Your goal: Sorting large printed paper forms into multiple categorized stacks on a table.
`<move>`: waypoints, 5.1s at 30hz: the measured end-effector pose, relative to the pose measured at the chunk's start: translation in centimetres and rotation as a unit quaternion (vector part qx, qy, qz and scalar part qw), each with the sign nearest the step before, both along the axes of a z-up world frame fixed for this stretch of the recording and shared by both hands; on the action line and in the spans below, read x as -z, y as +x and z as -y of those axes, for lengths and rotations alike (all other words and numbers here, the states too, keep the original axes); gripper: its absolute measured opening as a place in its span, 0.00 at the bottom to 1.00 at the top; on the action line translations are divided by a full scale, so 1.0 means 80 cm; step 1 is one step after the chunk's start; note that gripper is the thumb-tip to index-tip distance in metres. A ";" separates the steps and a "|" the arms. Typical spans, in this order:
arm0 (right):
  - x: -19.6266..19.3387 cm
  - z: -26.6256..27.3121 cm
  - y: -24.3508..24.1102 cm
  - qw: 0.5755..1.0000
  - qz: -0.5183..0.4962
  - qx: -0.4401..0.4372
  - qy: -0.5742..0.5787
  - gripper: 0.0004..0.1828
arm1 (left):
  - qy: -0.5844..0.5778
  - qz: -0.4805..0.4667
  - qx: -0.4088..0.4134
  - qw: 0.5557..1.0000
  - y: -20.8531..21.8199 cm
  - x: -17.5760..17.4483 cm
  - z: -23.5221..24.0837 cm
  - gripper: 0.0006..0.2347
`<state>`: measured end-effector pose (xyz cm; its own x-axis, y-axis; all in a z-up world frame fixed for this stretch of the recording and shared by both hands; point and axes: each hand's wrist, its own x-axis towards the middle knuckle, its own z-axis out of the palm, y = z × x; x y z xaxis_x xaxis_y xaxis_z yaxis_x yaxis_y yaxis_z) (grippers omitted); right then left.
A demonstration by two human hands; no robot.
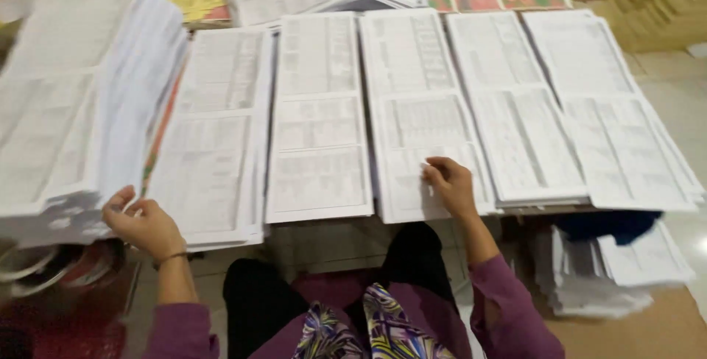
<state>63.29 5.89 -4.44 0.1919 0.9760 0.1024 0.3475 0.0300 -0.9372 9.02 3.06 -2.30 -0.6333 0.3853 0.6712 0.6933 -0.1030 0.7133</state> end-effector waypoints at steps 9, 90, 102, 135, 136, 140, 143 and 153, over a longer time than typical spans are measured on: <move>-0.009 0.068 0.293 0.905 0.365 0.189 0.108 0.38 | -0.116 -0.125 0.355 0.919 0.327 0.002 -0.047 0.15; -0.006 0.037 0.057 0.919 0.360 -0.104 0.118 0.03 | -0.157 -0.122 0.448 0.872 0.412 0.023 0.017 0.15; -0.141 -0.034 -0.047 0.747 0.454 -0.025 0.484 0.27 | -0.272 -0.314 0.289 0.862 0.149 0.087 0.045 0.22; 0.098 -0.062 -0.082 0.941 -0.315 -0.007 -0.119 0.05 | -0.136 0.120 0.195 0.964 -0.060 0.053 0.010 0.07; 0.066 -0.056 -0.084 0.941 -0.317 -0.005 -0.116 0.05 | -0.134 0.118 0.198 0.964 -0.033 0.023 0.010 0.07; -0.070 -0.044 -0.087 0.975 -0.209 0.047 0.067 0.04 | -0.070 -0.066 0.201 0.975 0.069 -0.028 0.004 0.10; -0.146 -0.050 -0.076 0.962 0.022 0.039 0.269 0.05 | -0.069 -0.263 0.253 0.928 0.148 -0.026 0.009 0.11; -0.159 -0.001 -0.220 0.708 0.364 -0.343 0.499 0.13 | -0.052 -0.409 0.357 0.838 0.239 0.027 0.115 0.08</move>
<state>45.70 5.96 8.27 -0.7501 0.1852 0.6349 0.3096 0.9466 0.0896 28.13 -6.13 -4.47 0.4390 0.5536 0.7076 0.7427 -0.6668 0.0610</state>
